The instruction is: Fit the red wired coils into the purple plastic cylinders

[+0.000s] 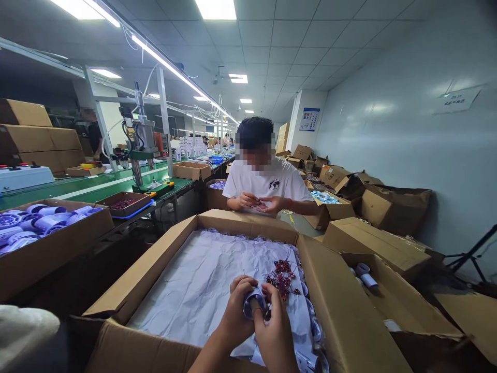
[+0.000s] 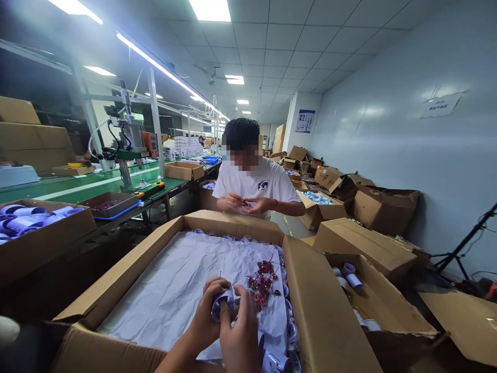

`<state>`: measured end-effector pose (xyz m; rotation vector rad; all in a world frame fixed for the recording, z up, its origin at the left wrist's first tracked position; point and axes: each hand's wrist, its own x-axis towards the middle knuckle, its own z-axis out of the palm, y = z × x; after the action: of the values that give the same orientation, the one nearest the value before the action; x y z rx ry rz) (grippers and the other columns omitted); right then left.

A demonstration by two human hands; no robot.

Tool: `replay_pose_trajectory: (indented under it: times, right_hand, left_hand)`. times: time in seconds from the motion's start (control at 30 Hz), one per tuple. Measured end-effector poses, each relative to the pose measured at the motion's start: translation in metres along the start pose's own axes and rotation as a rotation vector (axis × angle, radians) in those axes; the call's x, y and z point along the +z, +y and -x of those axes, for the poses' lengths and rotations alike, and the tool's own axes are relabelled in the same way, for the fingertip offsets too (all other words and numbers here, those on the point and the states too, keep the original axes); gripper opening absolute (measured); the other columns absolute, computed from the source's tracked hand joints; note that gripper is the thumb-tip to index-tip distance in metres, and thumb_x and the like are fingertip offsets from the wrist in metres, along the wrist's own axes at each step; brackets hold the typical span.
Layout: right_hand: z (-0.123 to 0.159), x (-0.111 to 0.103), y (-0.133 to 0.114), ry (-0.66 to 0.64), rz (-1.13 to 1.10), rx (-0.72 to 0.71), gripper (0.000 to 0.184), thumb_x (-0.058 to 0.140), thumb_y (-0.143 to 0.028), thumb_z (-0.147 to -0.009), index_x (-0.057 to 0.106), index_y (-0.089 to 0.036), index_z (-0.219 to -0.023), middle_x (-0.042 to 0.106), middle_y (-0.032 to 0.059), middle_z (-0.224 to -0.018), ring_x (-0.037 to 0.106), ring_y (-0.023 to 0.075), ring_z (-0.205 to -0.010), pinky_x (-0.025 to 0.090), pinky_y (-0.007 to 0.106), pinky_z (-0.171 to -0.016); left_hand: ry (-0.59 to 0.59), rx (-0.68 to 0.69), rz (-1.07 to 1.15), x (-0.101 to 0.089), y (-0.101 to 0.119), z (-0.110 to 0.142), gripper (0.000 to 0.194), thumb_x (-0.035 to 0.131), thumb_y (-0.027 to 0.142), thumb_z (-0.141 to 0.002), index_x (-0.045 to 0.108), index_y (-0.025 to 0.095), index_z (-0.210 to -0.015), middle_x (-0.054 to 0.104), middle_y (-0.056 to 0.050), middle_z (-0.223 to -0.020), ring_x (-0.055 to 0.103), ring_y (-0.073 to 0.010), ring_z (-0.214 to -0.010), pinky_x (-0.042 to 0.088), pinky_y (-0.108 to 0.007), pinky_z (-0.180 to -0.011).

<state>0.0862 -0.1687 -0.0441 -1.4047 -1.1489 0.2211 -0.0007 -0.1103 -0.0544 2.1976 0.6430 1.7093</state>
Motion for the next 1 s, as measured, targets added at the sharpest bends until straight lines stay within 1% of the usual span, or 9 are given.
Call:
replay_pose_trajectory:
  times: [0.1, 0.17, 0.3, 0.47, 0.6, 0.67, 0.83, 0.9, 1.0]
  right_hand:
    - [-0.002, 0.002, 0.0, -0.12, -0.142, 0.103, 0.032, 0.054, -0.037, -0.082, 0.061, -0.02, -0.108, 0.068, 0.0115, -0.11, 0.062, 0.0252, -0.102, 0.05, 0.036, -0.087]
    - [-0.003, 0.002, 0.0, -0.163, -0.214, 0.162, 0.032, 0.055, -0.036, -0.081, 0.063, -0.02, -0.108, 0.068, 0.0102, -0.111, 0.061, 0.0242, -0.105, 0.049, 0.034, -0.09]
    - [-0.006, 0.002, -0.002, -0.164, -0.305, 0.243, 0.03, 0.058, -0.031, -0.078, 0.065, -0.021, -0.105, 0.07, 0.0073, -0.107, 0.063, 0.0223, -0.102, 0.05, 0.032, -0.09]
    - [-0.009, 0.001, -0.007, -0.165, -0.352, 0.246, 0.028, 0.057, -0.024, -0.074, 0.066, -0.02, -0.101, 0.071, 0.0074, -0.102, 0.064, 0.0223, -0.097, 0.052, 0.032, -0.084]
    - [-0.012, 0.001, -0.017, -0.112, -0.296, 0.266, 0.029, 0.052, -0.015, -0.07, 0.066, -0.021, -0.094, 0.072, 0.0061, -0.089, 0.066, 0.0224, -0.089, 0.053, 0.031, -0.077]
    - [-0.013, 0.004, -0.022, -0.089, -0.261, 0.287, 0.03, 0.05, -0.012, -0.068, 0.065, -0.022, -0.092, 0.072, 0.0055, -0.087, 0.066, 0.0224, -0.086, 0.053, 0.031, -0.075]
    - [-0.017, 0.014, -0.028, -0.071, -0.232, 0.289, 0.038, 0.044, -0.005, -0.065, 0.065, -0.022, -0.093, 0.07, 0.005, -0.089, 0.065, 0.0216, -0.087, 0.051, 0.033, -0.08]
    - [-0.02, 0.015, -0.026, -0.094, -0.253, 0.314, 0.043, 0.044, -0.003, -0.063, 0.066, -0.021, -0.095, 0.07, 0.0054, -0.092, 0.065, 0.0216, -0.09, 0.051, 0.033, -0.082]
    - [-0.025, 0.01, -0.022, -0.177, -0.291, 0.381, 0.046, 0.049, -0.004, -0.063, 0.065, -0.02, -0.103, 0.069, 0.0067, -0.096, 0.065, 0.023, -0.089, 0.051, 0.035, -0.081]
  left_hand:
    - [0.011, 0.03, -0.018, -0.002, 0.0, -0.001, 0.035, 0.062, 0.012, -0.067, 0.044, 0.024, -0.095, 0.058, -0.005, -0.092, 0.056, -0.0209, -0.089, 0.052, -0.037, -0.073]
    - [0.019, 0.037, -0.036, -0.003, 0.0, -0.001, 0.035, 0.063, 0.014, -0.068, 0.045, 0.024, -0.096, 0.059, -0.005, -0.092, 0.056, -0.0211, -0.089, 0.053, -0.037, -0.072]
    - [0.001, 0.03, -0.063, -0.003, -0.003, -0.002, 0.034, 0.064, 0.019, -0.069, 0.046, 0.024, -0.098, 0.059, -0.005, -0.09, 0.058, -0.0219, -0.089, 0.053, -0.039, -0.072]
    - [-0.043, 0.033, -0.073, -0.005, -0.005, -0.003, 0.03, 0.061, 0.016, -0.069, 0.048, 0.024, -0.095, 0.059, -0.005, -0.09, 0.058, -0.0217, -0.088, 0.054, -0.038, -0.071]
    - [-0.06, 0.079, -0.102, -0.006, -0.003, -0.006, 0.032, 0.057, 0.013, -0.068, 0.048, 0.025, -0.096, 0.06, -0.004, -0.088, 0.057, -0.0215, -0.087, 0.053, -0.036, -0.07]
    - [-0.073, 0.095, -0.127, -0.008, -0.004, -0.007, 0.032, 0.055, 0.011, -0.068, 0.048, 0.025, -0.097, 0.061, -0.005, -0.088, 0.057, -0.0219, -0.087, 0.052, -0.036, -0.069]
    - [-0.061, 0.137, -0.173, -0.013, -0.007, -0.012, 0.032, 0.053, 0.012, -0.069, 0.048, 0.025, -0.098, 0.061, -0.004, -0.089, 0.057, -0.0225, -0.085, 0.051, -0.037, -0.07]
    - [-0.064, 0.158, -0.172, -0.014, -0.008, -0.015, 0.033, 0.054, 0.011, -0.067, 0.047, 0.024, -0.096, 0.061, -0.004, -0.089, 0.056, -0.0229, -0.085, 0.051, -0.037, -0.069]
    - [-0.105, 0.163, -0.142, -0.012, -0.007, -0.016, 0.038, 0.053, 0.007, -0.064, 0.047, 0.024, -0.098, 0.059, -0.005, -0.092, 0.056, -0.023, -0.086, 0.051, -0.037, -0.071]
